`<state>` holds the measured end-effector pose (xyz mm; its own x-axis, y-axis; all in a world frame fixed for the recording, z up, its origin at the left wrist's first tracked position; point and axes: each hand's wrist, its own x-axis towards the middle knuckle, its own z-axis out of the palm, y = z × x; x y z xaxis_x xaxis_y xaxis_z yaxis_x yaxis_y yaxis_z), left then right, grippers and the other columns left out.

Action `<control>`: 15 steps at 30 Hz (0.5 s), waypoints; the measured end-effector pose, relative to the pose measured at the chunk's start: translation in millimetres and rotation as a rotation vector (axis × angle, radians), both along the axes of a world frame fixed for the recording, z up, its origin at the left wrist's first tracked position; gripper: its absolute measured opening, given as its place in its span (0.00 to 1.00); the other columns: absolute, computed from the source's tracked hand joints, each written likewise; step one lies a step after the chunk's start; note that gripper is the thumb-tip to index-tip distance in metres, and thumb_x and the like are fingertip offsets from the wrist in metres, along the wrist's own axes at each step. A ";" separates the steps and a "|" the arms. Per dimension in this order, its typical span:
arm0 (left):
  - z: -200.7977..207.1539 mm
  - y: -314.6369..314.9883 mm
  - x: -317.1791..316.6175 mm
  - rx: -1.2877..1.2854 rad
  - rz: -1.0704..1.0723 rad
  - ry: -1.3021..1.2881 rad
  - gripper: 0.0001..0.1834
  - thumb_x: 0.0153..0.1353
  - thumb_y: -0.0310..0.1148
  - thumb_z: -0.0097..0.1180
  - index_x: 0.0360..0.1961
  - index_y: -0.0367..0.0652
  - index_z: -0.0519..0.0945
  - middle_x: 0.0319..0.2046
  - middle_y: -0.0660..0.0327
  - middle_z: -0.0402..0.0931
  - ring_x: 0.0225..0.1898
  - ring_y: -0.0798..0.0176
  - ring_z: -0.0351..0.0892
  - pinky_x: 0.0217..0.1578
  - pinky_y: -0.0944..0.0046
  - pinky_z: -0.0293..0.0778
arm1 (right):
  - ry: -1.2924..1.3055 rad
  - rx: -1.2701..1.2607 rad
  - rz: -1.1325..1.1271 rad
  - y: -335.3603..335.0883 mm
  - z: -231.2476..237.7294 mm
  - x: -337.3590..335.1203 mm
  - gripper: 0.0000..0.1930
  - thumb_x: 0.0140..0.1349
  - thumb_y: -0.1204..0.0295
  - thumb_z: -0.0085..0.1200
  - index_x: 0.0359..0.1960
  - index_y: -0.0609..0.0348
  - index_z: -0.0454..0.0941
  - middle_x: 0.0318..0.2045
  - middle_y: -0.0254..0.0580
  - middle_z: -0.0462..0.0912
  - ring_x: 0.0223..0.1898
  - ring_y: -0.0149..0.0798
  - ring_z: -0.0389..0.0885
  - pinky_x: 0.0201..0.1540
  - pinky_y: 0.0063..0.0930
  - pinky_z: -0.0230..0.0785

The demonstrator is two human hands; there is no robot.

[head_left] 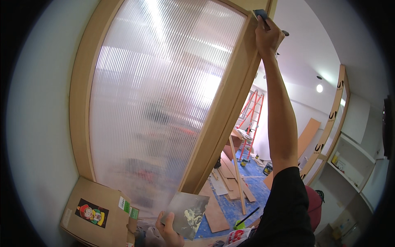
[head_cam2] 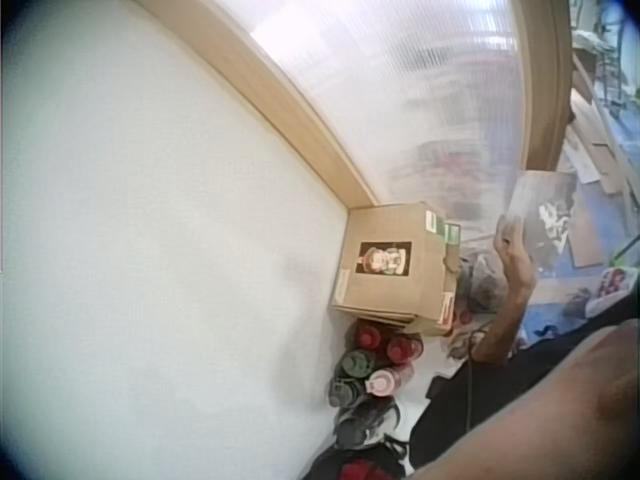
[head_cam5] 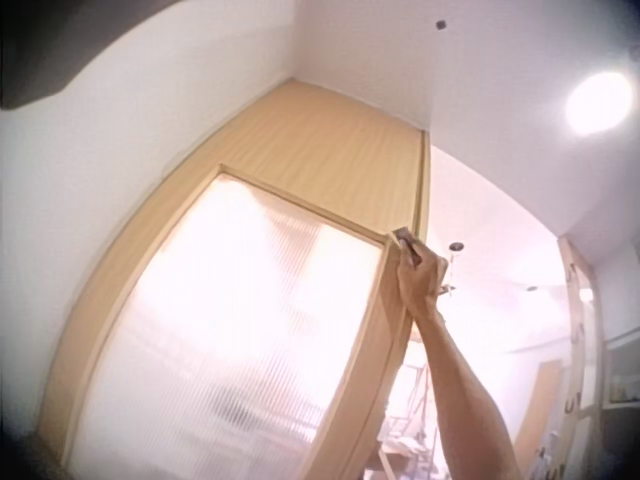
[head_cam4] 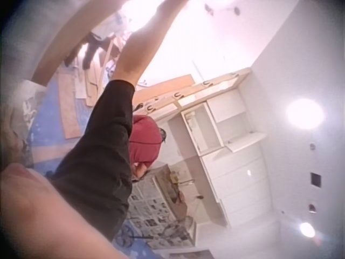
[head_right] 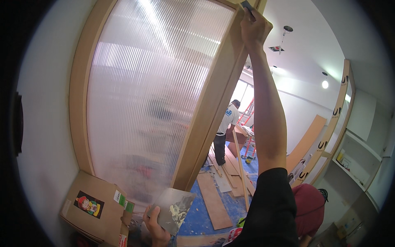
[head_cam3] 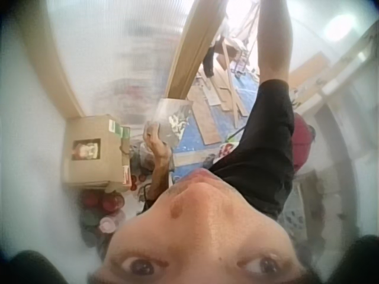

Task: The person scoops a white compound from a metal sheet using a putty knife and applies it to the top edge of a wooden door frame. They repeatedly transfer the compound and smooth it along the frame's upper edge while other workers are visible in the background.

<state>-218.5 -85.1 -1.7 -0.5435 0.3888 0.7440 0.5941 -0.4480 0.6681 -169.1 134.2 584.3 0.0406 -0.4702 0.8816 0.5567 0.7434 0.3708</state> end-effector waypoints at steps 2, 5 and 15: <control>0.0 0.5 1.2 0.005 -0.001 -0.001 0.30 0.54 0.29 0.60 0.58 0.36 0.64 0.54 0.36 0.58 0.55 0.39 0.62 0.56 0.49 0.60 | 0.002 0.006 -0.031 2.0 0.1 -1.5 0.08 0.58 0.69 0.56 0.36 0.56 0.84 0.17 0.42 0.79 0.18 0.33 0.77 0.28 0.26 0.68; -1.4 2.4 1.6 0.033 -0.001 -0.027 0.31 0.54 0.30 0.60 0.58 0.36 0.64 0.54 0.36 0.58 0.55 0.39 0.63 0.56 0.50 0.62 | -0.016 0.087 -0.039 4.1 -0.4 -2.6 0.09 0.58 0.69 0.56 0.39 0.53 0.84 0.16 0.41 0.79 0.18 0.33 0.78 0.27 0.26 0.69; -8.5 13.6 10.2 0.042 -0.331 -0.590 0.23 0.60 0.29 0.55 0.55 0.35 0.67 0.57 0.46 0.57 0.55 0.50 0.65 0.55 0.56 0.67 | -0.074 0.046 -0.110 -2.8 -7.7 -2.6 0.10 0.59 0.66 0.54 0.28 0.56 0.83 0.12 0.36 0.78 0.16 0.36 0.77 0.30 0.27 0.68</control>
